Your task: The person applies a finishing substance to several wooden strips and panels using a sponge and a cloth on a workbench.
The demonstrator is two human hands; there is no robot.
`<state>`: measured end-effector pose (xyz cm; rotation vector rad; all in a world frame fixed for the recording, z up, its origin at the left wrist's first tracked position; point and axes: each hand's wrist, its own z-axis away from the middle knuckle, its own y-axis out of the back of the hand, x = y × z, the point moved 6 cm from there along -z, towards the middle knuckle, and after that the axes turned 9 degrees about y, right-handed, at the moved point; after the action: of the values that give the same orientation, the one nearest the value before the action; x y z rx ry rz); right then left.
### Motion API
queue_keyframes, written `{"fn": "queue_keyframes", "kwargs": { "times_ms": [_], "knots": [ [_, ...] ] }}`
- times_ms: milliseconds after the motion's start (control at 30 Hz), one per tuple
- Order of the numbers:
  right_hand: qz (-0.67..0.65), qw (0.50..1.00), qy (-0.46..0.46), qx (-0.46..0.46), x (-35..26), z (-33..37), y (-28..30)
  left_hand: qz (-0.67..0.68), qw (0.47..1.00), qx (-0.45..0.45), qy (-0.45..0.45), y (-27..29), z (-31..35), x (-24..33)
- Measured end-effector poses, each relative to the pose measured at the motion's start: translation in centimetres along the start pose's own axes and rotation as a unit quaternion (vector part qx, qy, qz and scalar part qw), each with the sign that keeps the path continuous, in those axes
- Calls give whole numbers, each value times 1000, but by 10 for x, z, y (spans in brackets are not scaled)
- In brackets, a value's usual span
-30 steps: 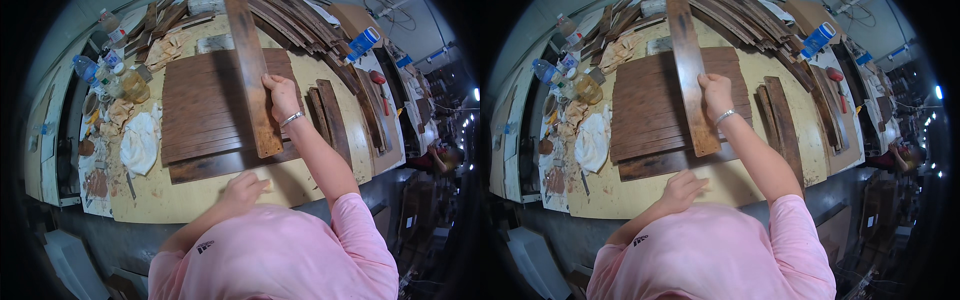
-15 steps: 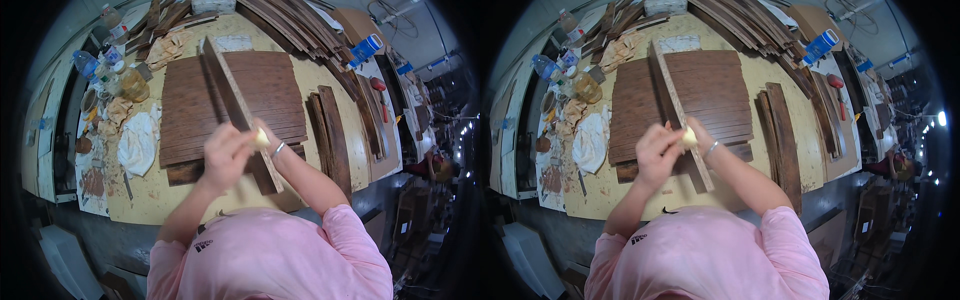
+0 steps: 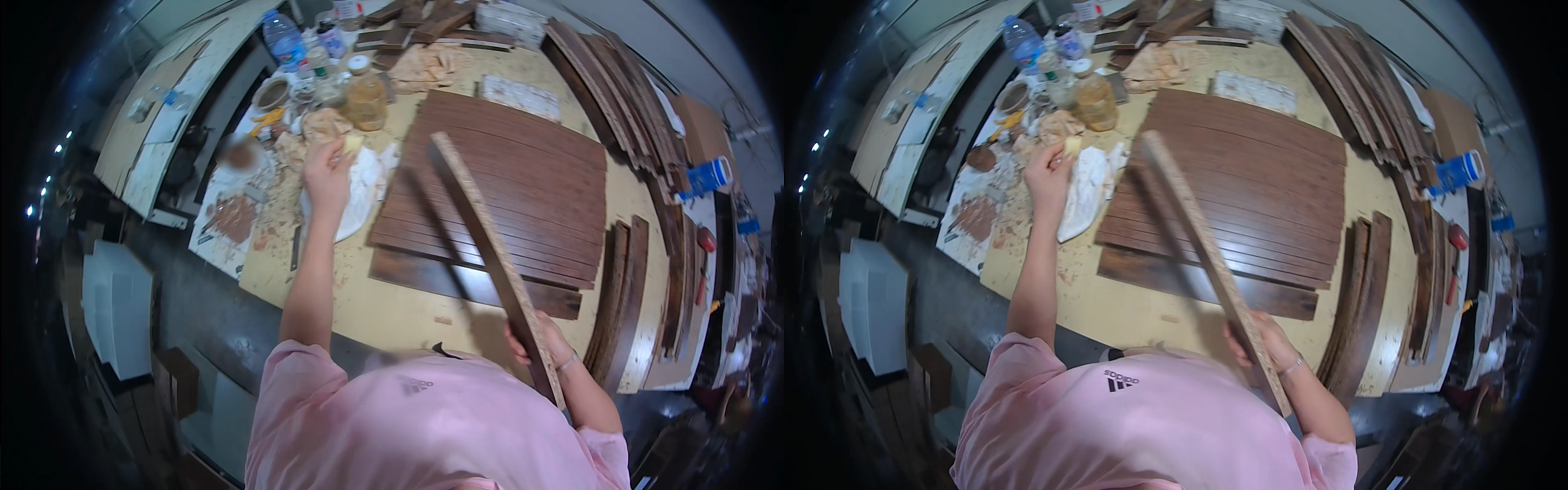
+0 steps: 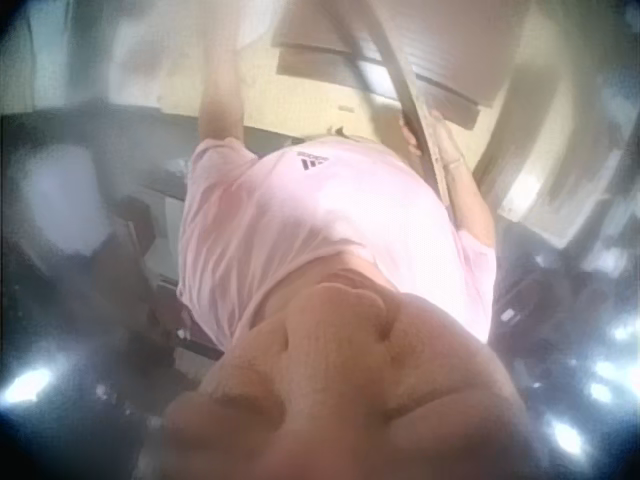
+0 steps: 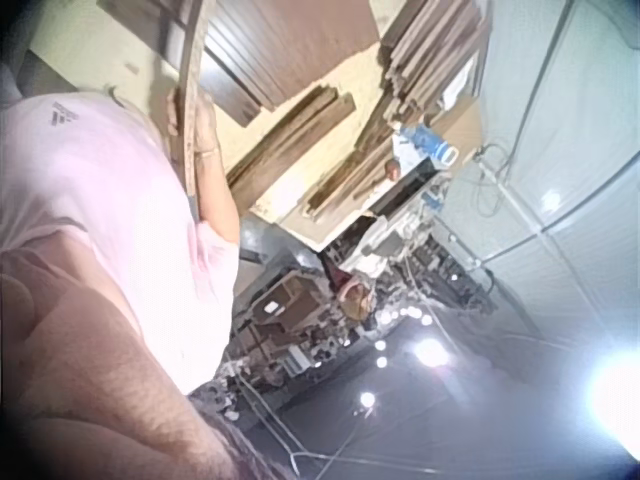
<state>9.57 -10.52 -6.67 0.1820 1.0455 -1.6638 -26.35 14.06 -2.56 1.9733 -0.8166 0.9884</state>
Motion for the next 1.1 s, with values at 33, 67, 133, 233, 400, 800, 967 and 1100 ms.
{"fn": "queue_keyframes", "kwargs": {
  "times_ms": [33,67,133,233,400,800,967,1100],
  "knots": [
    [-28,1000,12,-4,1,4,3,-31,999,20,20,27,1,-26],
    [-58,998,22,-8,2,5,7,-63,996,40,39,59,6,-49],
    [-83,996,17,-16,6,3,14,-226,965,51,123,109,13,-88],
    [-131,990,33,-48,0,-5,6,-469,871,-13,146,147,26,-144],
    [-185,977,41,-94,-13,-25,-11,-364,930,-26,29,85,36,-66],
    [-191,967,135,-100,-58,-41,-42,83,976,-202,7,-20,16,41],
    [-214,967,132,-29,-69,-63,-58,364,859,-341,110,-114,68,126],
    [-282,951,124,37,-96,-60,-51,197,854,-387,-285,-88,189,174]
  ]
}}
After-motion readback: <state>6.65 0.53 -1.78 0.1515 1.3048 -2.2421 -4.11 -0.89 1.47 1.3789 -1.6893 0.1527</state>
